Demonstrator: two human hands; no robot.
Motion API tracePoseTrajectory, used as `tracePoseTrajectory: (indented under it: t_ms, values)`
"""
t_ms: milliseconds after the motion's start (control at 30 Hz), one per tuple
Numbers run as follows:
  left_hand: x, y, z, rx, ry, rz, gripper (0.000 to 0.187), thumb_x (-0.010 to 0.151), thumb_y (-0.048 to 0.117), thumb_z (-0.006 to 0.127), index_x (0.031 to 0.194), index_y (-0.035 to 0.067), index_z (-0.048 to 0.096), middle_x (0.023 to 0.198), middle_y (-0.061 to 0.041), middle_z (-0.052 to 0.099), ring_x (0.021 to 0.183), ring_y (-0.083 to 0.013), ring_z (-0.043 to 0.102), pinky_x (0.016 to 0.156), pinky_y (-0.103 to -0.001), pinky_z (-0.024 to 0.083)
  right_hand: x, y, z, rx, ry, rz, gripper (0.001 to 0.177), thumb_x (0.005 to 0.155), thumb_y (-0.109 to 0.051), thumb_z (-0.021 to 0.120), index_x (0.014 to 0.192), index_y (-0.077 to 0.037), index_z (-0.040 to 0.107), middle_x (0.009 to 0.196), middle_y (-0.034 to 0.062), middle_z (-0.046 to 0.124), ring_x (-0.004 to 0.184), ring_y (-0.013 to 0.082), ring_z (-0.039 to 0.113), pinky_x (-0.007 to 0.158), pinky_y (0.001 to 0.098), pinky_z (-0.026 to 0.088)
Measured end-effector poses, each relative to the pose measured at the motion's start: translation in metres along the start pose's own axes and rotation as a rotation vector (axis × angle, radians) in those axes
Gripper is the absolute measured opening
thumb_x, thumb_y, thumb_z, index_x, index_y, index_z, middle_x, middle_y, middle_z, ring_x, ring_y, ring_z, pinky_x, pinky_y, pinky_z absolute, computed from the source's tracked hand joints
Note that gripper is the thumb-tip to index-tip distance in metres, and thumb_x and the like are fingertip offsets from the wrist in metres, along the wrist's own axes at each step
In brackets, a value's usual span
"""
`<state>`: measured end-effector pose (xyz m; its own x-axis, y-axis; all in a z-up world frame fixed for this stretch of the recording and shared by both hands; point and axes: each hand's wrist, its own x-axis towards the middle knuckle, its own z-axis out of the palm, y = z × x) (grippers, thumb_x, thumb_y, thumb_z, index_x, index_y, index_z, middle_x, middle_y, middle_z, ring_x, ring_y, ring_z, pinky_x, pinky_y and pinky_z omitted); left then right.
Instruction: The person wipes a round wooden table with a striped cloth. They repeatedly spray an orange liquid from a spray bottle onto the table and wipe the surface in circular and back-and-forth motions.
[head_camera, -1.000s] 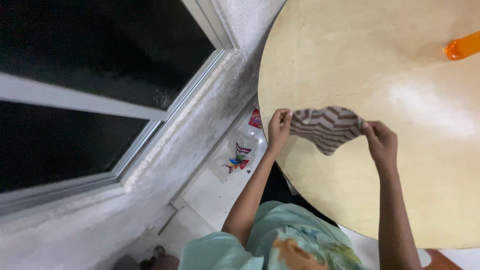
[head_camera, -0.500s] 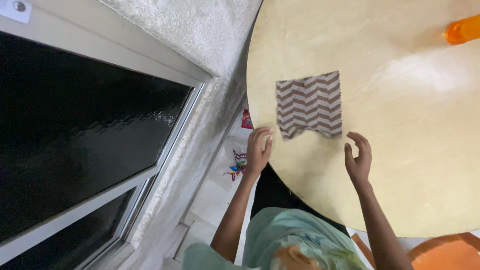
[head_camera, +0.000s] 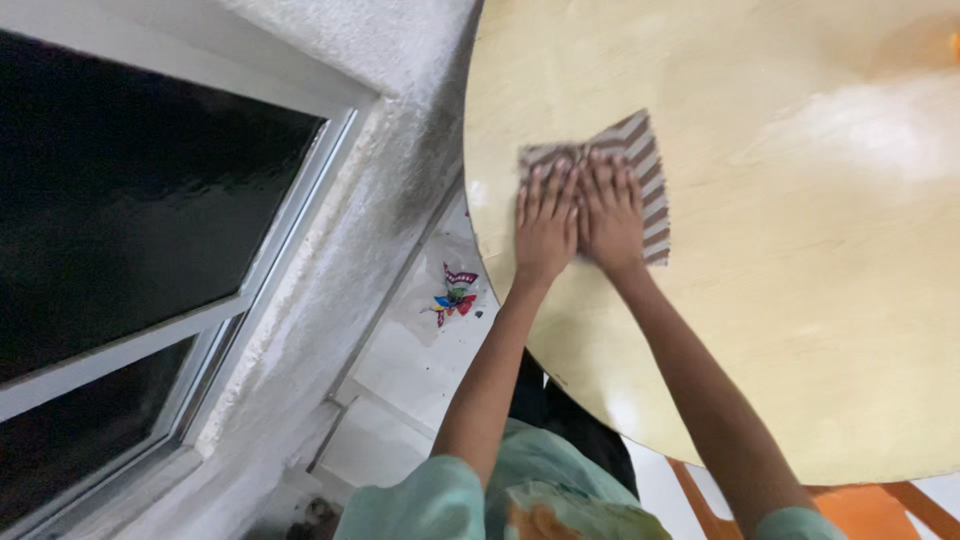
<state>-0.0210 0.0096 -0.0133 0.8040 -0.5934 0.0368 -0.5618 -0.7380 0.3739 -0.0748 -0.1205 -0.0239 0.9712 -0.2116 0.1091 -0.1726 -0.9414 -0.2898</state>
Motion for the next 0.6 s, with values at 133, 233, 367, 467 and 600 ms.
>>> tracePoseTrajectory:
  t_ms: [133, 233, 367, 467, 600]
  values:
    - [-0.046, 0.031, 0.010, 0.033, -0.058, -0.121, 0.060, 0.105, 0.038, 0.044, 0.161, 0.019, 0.037, 0.170, -0.011, 0.028, 0.157, -0.0420, 0.017, 0.126, -0.058, 0.009, -0.058, 0.005, -0.003, 0.080, -0.038, 0.054, 0.051, 0.105, -0.032, 0.048, 0.154, -0.019, 0.053, 0.165, 0.0080, 0.042, 0.153, 0.0342, 0.034, 0.127, 0.0493, 0.019]
    - [-0.040, 0.073, 0.040, -0.032, -0.185, -0.030, 0.061, 0.104, 0.039, 0.041, 0.163, 0.021, 0.037, 0.171, -0.009, 0.027, 0.159, -0.0400, 0.018, 0.128, -0.058, 0.010, -0.092, 0.036, -0.014, 0.035, -0.003, 0.256, 0.051, 0.108, -0.032, 0.046, 0.157, -0.016, 0.051, 0.167, 0.0105, 0.041, 0.155, 0.0360, 0.033, 0.127, 0.0527, 0.018]
    - [0.069, 0.097, 0.065, 0.010, -0.132, 0.197, 0.058, 0.106, 0.041, 0.040, 0.164, 0.030, 0.036, 0.173, 0.003, 0.028, 0.162, -0.0246, 0.021, 0.133, -0.051, 0.014, -0.023, 0.087, -0.024, 0.008, 0.142, 0.467, 0.053, 0.113, -0.032, 0.040, 0.161, -0.011, 0.049, 0.170, 0.0170, 0.036, 0.156, 0.0439, 0.026, 0.125, 0.0570, 0.014]
    - [0.165, 0.060, 0.050, 0.179, -0.195, 0.169, 0.053, 0.109, 0.045, 0.037, 0.161, 0.031, 0.038, 0.174, 0.004, 0.027, 0.163, -0.0224, 0.020, 0.133, -0.047, 0.016, 0.079, 0.093, -0.021, 0.040, 0.184, 0.444, 0.053, 0.116, -0.032, 0.039, 0.162, -0.008, 0.048, 0.170, 0.0227, 0.034, 0.155, 0.0479, 0.022, 0.123, 0.0587, 0.011]
    - [0.195, -0.055, -0.009, 0.127, -0.036, -0.113, 0.056, 0.107, 0.048, 0.037, 0.160, 0.029, 0.039, 0.168, -0.005, 0.031, 0.158, -0.0290, 0.023, 0.129, -0.054, 0.015, 0.181, 0.011, 0.014, 0.041, 0.118, 0.185, 0.056, 0.107, -0.038, 0.046, 0.155, -0.009, 0.053, 0.163, 0.0164, 0.042, 0.154, 0.0406, 0.025, 0.126, 0.0545, 0.013]
